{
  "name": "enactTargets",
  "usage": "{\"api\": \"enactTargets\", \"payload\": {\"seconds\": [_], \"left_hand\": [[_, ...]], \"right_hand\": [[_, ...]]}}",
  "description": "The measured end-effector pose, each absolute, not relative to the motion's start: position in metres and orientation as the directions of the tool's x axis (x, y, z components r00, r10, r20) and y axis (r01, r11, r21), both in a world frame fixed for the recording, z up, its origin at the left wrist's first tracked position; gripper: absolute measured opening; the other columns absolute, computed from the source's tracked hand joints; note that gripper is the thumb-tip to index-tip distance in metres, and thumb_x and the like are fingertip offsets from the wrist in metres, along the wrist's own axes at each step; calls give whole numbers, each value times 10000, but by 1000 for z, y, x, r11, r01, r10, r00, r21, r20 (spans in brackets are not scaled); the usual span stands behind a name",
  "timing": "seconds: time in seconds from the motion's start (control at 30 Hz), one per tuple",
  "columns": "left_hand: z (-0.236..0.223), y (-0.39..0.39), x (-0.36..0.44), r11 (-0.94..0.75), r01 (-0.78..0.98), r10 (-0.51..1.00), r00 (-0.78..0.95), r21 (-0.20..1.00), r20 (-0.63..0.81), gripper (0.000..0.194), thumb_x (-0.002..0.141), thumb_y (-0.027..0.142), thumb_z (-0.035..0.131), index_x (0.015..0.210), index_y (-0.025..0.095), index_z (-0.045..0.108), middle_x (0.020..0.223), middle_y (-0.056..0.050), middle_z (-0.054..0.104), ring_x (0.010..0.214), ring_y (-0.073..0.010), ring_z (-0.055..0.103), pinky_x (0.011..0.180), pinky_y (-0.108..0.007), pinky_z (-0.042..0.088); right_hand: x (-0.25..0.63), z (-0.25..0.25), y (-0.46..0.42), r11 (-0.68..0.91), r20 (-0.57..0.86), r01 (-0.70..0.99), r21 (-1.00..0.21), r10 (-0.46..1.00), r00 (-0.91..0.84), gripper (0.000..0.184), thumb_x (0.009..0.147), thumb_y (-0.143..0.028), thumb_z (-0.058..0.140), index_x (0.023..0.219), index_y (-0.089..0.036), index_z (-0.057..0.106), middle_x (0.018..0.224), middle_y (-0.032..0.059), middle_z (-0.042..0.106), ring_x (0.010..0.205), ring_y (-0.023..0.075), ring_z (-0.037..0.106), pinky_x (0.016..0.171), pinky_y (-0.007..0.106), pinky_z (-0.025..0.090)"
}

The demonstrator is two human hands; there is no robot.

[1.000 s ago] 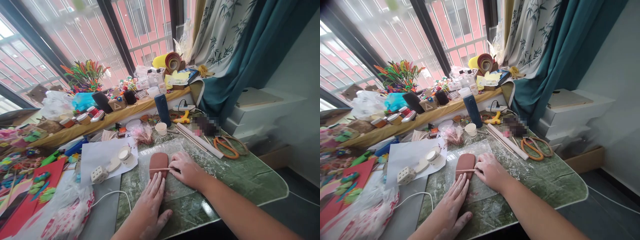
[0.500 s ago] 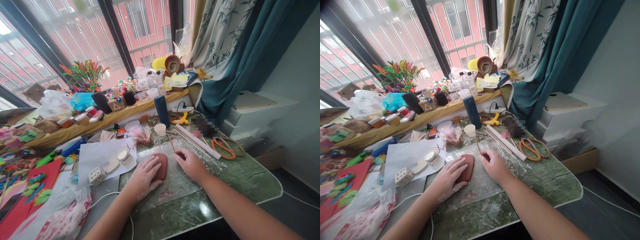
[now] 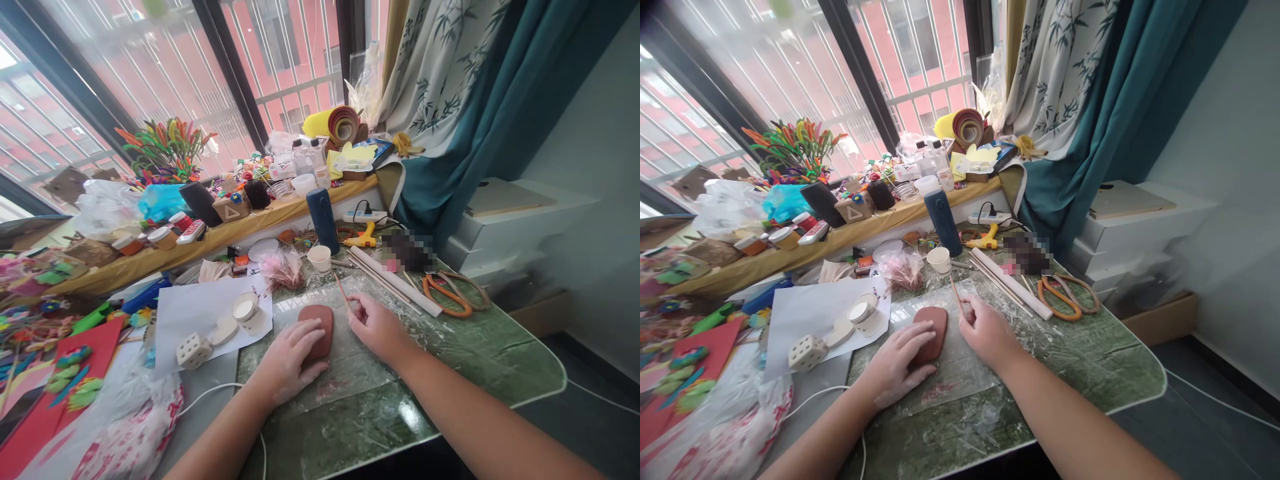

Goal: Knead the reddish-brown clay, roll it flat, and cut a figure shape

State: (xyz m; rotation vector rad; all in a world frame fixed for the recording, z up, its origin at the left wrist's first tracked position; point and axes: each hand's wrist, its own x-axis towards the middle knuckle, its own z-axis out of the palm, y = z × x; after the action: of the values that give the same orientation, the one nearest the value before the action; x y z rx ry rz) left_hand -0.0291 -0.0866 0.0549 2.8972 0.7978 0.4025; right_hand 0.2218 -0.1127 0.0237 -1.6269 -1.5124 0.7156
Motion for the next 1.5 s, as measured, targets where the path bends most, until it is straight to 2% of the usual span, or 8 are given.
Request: {"api": "enactTargets", "payload": {"seconds": [0.17,0.33,0.5,0.63,0.77,0.97,1.17,1.5], "left_hand": [[49,-72,-25,-774,593,622,777,222,96,996,810,634,712,1581,190,264,1628,-209,289,1499,-404,279,1178,-616,328],[45,-67,-21,-828,529,551,828,184,99,814,889,560,662,1550,202,349,1618,-195,323,1508,-376,273,1177,-603,339],[49,-72,-15,-915,394,403,893,85,202,411,998,378,558,1363,188,568,1379,-152,632,1355,-312,536,1193,-621,309],[46,-72,-13,-944,328,328,917,37,226,318,1035,307,489,1281,145,610,1361,-162,643,1324,-287,571,1123,-512,457],[46,-69,-17,-943,327,333,916,64,225,326,1040,288,472,1309,153,596,1366,-156,643,1322,-284,574,1077,-485,507],[55,-56,-33,-890,418,446,881,184,159,788,862,505,722,1524,227,398,1599,-193,363,1482,-383,333,1143,-606,394],[50,-57,-30,-951,294,308,928,95,211,300,1023,246,497,1290,179,615,1362,-146,647,1331,-273,567,1123,-480,473],[42,-60,-29,-921,380,388,867,88,312,276,1029,217,464,1265,193,604,1198,-99,741,1194,-239,674,985,-419,587]], "right_hand": [[219,25,-115,19,154,740,-672,981,115,315,874,-214,548,1177,-210,638,822,26,658,776,206,606,722,308,416],[214,32,-125,333,382,777,-534,915,-129,221,886,-170,531,1068,-198,655,1024,98,678,1019,282,581,927,418,448],[204,33,-131,578,411,647,-497,814,-411,457,854,-184,583,1310,-211,589,1308,113,629,1244,292,534,1103,489,400],[203,21,-127,518,371,676,-524,853,-366,624,850,-221,599,1459,-173,469,1468,150,534,1384,301,449,1161,517,361],[203,14,-123,467,361,726,-504,878,-314,518,883,-229,570,1395,-154,531,1451,152,555,1376,306,456,1160,532,364],[204,23,-123,406,378,756,-514,898,-226,370,842,-174,576,1210,-184,614,1244,129,643,1229,303,537,1078,500,434],[205,22,-120,331,374,802,-497,916,-147,240,855,-185,572,1088,-192,631,1160,126,644,1137,313,555,1012,494,443],[206,18,-119,303,360,792,-530,926,-114,164,865,-167,569,1013,-220,619,1169,97,640,1134,294,556,1006,468,431]]}}
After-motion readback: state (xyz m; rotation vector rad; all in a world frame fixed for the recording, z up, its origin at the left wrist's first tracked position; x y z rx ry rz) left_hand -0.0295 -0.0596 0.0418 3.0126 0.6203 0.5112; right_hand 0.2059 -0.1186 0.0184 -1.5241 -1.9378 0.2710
